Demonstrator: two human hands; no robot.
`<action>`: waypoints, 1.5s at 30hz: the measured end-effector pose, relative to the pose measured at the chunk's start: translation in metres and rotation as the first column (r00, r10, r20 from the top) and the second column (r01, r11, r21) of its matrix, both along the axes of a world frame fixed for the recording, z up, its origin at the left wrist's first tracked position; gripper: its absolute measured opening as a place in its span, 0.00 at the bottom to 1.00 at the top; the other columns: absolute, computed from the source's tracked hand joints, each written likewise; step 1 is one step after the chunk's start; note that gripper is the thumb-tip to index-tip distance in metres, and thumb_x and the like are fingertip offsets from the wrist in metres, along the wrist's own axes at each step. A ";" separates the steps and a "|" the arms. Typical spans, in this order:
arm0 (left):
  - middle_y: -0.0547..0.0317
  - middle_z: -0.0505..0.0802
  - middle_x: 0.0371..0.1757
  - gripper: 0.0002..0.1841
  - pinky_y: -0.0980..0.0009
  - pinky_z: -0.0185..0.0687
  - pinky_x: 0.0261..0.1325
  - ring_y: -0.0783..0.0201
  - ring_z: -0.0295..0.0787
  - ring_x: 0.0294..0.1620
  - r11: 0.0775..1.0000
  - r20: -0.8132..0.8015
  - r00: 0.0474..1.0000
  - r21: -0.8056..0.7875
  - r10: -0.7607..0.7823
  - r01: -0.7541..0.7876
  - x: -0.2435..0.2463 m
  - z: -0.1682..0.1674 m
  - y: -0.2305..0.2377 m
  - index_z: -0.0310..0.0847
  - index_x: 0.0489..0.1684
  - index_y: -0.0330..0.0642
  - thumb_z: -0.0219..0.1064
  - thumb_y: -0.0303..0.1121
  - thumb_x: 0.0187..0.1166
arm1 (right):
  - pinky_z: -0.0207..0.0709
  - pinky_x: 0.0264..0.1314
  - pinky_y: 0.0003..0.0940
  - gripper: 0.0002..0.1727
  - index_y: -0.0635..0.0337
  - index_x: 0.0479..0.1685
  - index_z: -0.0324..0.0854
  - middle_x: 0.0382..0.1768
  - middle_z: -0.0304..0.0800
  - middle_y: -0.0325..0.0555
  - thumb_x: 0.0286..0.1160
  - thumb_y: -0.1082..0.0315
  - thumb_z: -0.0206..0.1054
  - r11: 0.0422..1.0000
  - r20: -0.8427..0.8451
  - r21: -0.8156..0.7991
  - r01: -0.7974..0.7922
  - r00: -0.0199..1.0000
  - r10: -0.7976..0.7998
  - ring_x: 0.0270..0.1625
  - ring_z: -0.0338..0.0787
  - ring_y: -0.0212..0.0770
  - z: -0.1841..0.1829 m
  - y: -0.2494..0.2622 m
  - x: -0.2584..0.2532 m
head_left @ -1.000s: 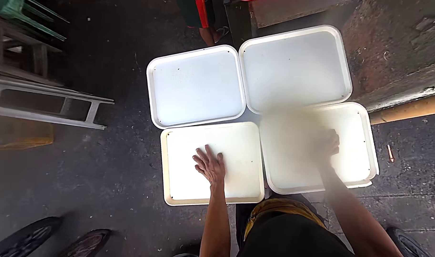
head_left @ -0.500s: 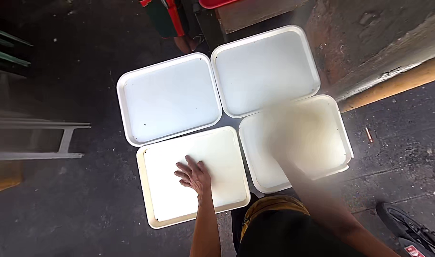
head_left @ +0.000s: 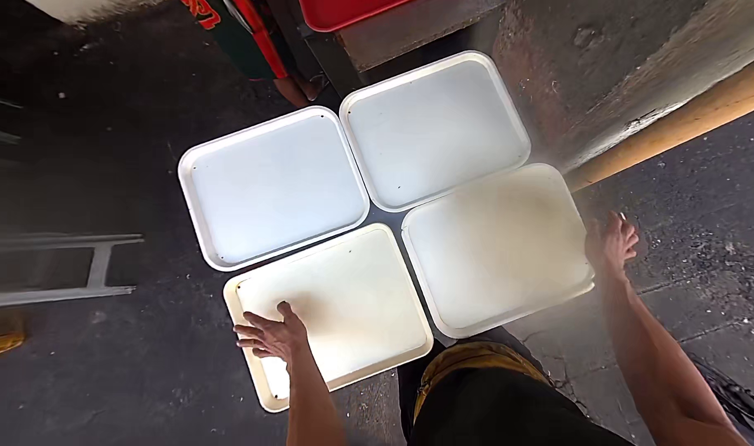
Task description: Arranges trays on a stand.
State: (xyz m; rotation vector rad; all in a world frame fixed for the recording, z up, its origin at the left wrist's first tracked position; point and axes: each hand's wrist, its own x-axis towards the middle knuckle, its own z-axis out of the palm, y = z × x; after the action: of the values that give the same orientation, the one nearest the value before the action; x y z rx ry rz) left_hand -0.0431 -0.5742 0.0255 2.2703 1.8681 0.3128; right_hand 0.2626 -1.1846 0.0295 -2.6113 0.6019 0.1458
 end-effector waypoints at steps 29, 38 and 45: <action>0.29 0.70 0.85 0.44 0.35 0.61 0.82 0.34 0.64 0.87 0.935 -0.004 0.984 -0.308 0.181 -0.173 -0.041 0.031 0.097 0.56 0.91 0.37 0.63 0.58 0.82 | 0.64 0.84 0.61 0.37 0.62 0.85 0.68 0.77 0.77 0.66 0.90 0.42 0.50 0.962 -0.197 0.261 -0.081 0.971 0.135 0.82 0.75 0.61 -0.007 0.040 0.021; 0.23 0.65 0.86 0.39 0.46 0.54 0.89 0.34 0.59 0.89 0.965 0.315 0.921 -0.199 0.230 -0.173 -0.183 0.079 -0.010 0.52 0.89 0.27 0.61 0.45 0.87 | 0.58 0.91 0.50 0.35 0.68 0.88 0.59 0.84 0.66 0.71 0.91 0.51 0.51 0.938 0.160 0.321 -0.132 0.984 0.084 0.87 0.67 0.59 0.019 0.037 -0.020; 0.21 0.78 0.74 0.32 0.32 0.67 0.74 0.28 0.74 0.76 0.597 0.002 0.775 -0.639 0.632 -0.485 -0.348 -0.027 -0.114 0.67 0.81 0.28 0.59 0.47 0.89 | 0.64 0.87 0.38 0.33 0.75 0.86 0.59 0.81 0.67 0.75 0.91 0.59 0.54 0.948 0.328 0.266 -0.175 0.941 0.082 0.84 0.73 0.57 0.022 0.046 -0.120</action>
State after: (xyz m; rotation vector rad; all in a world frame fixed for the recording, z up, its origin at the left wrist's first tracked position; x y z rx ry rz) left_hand -0.3910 -0.6878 -0.0015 1.1260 2.1122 0.0233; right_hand 0.1426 -1.1389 0.0512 -2.3173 0.2703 -0.1313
